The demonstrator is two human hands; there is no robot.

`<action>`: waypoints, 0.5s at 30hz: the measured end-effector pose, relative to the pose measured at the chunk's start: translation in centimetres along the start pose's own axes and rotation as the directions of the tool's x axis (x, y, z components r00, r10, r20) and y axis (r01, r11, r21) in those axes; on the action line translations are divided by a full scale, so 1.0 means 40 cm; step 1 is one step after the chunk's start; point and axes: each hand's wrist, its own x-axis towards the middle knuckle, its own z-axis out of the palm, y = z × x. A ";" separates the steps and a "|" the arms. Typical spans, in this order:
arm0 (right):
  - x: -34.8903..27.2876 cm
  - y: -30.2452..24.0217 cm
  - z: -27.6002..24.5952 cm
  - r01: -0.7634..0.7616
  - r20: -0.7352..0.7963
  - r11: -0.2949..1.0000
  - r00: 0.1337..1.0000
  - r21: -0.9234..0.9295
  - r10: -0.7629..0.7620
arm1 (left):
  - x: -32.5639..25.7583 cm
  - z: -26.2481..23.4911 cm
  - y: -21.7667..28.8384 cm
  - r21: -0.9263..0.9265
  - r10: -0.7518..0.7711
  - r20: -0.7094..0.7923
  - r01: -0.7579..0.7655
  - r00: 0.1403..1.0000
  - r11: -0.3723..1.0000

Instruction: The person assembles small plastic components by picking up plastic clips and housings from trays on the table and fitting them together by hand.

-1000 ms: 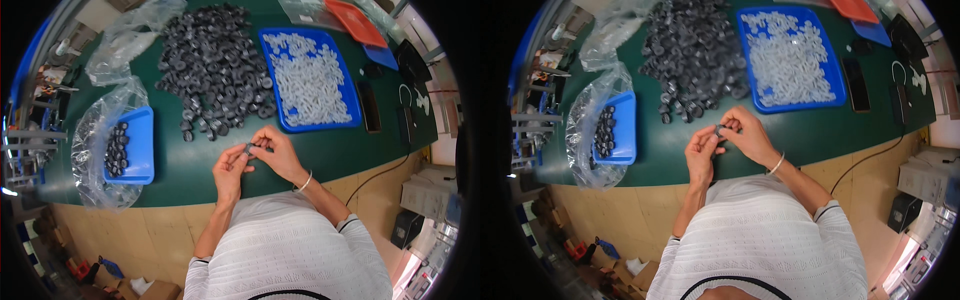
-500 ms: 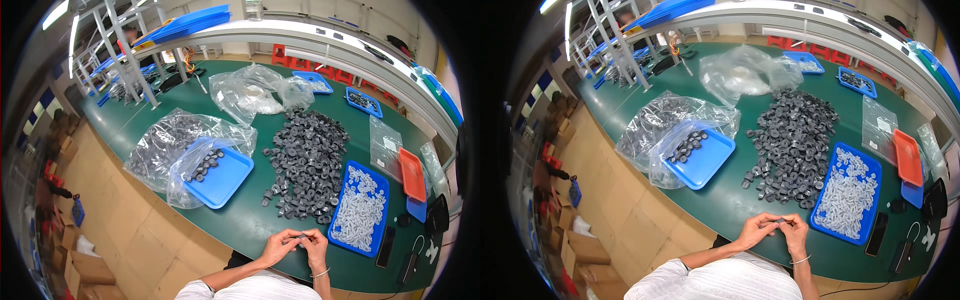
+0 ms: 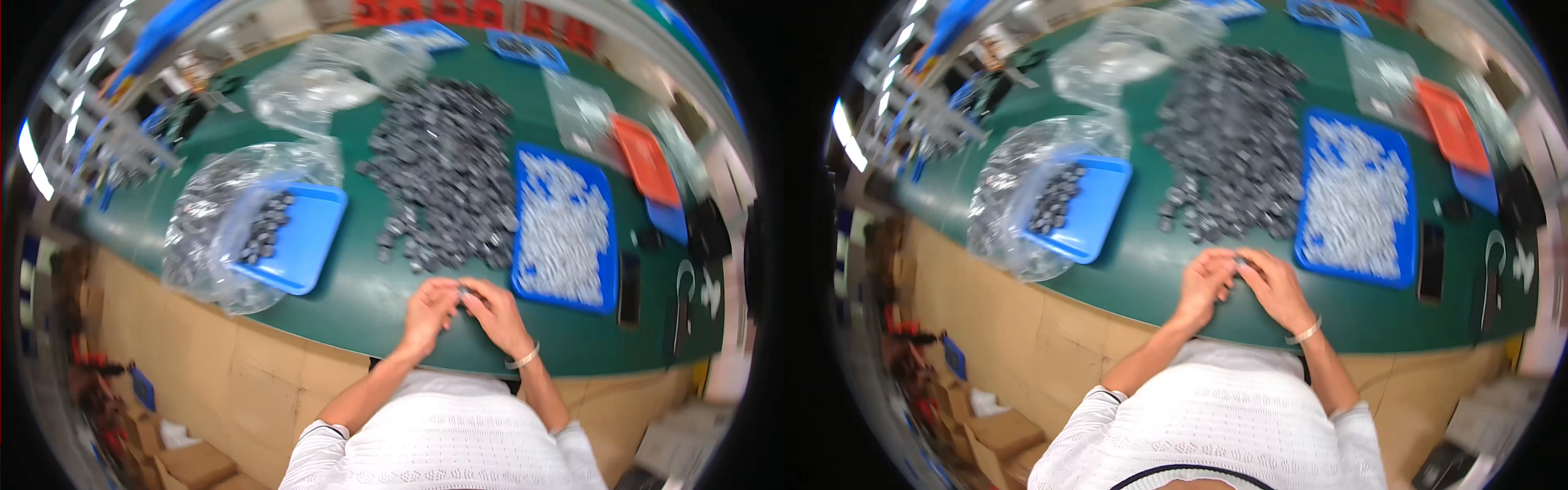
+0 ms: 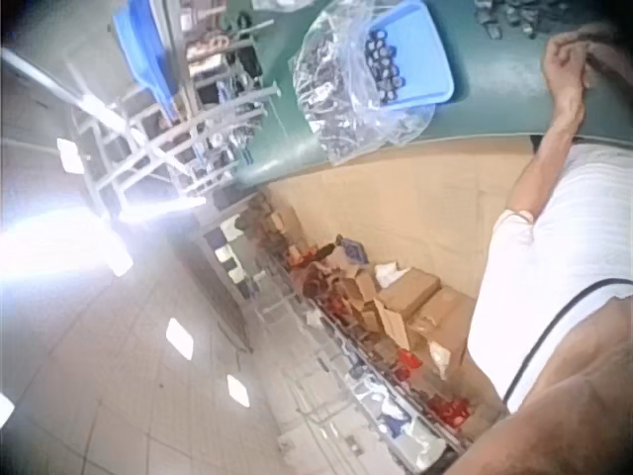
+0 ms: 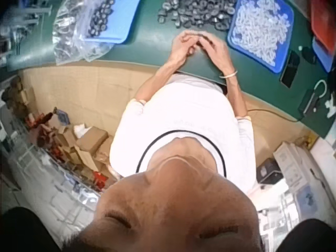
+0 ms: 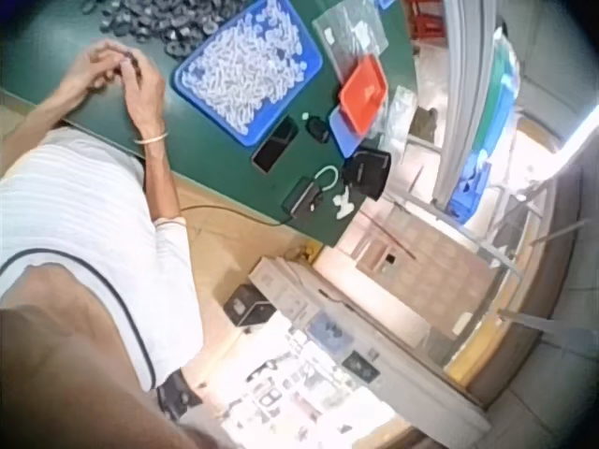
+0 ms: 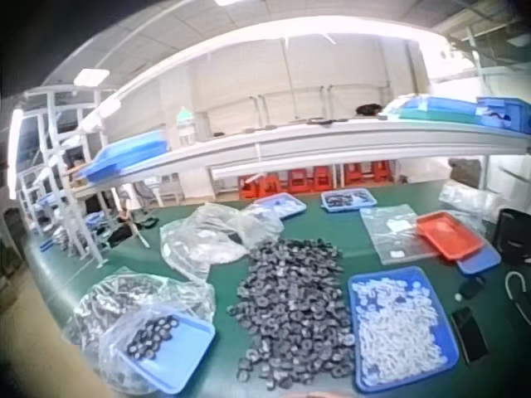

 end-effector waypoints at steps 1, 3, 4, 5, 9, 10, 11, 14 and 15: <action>0.003 -0.004 -0.007 -0.019 0.045 0.997 0.999 0.068 0.016 | 0.005 -0.005 0.011 0.018 0.012 -0.012 -0.012 1.000 1.000; -0.004 -0.016 -0.014 0.144 -0.010 0.989 0.989 -0.014 -0.144 | 0.014 -0.007 0.031 0.006 -0.001 -0.015 0.001 1.000 1.000; -0.008 -0.004 -0.018 0.103 -0.040 0.995 0.994 -0.009 -0.104 | 0.015 -0.001 0.040 0.021 -0.030 0.012 0.030 0.999 0.999; -0.015 0.009 -0.017 0.129 -0.065 0.990 0.989 -0.064 -0.133 | 0.012 0.016 0.049 0.063 -0.073 0.049 0.070 0.996 0.996; -0.034 0.041 -0.039 0.119 -0.064 0.990 0.990 -0.078 -0.124 | 0.037 0.024 0.070 0.264 -0.204 0.214 0.144 0.955 0.954; -0.041 0.042 -0.043 0.110 -0.011 0.993 0.994 -0.054 -0.110 | 0.042 0.022 0.085 0.270 -0.216 0.215 0.155 0.952 0.950; -0.051 0.042 -0.044 0.104 -0.014 0.993 0.994 -0.049 -0.105 | 0.044 0.022 0.103 0.432 -0.289 0.285 0.147 0.914 0.890; -0.069 0.043 -0.041 0.188 0.011 0.982 0.982 0.005 -0.188 | 0.050 0.024 0.131 0.648 -0.419 0.363 0.098 0.832 0.755; -0.076 0.042 -0.037 0.186 0.002 0.983 0.983 0.003 -0.186 | 0.044 0.034 0.141 0.736 -0.426 0.366 0.023 0.827 0.677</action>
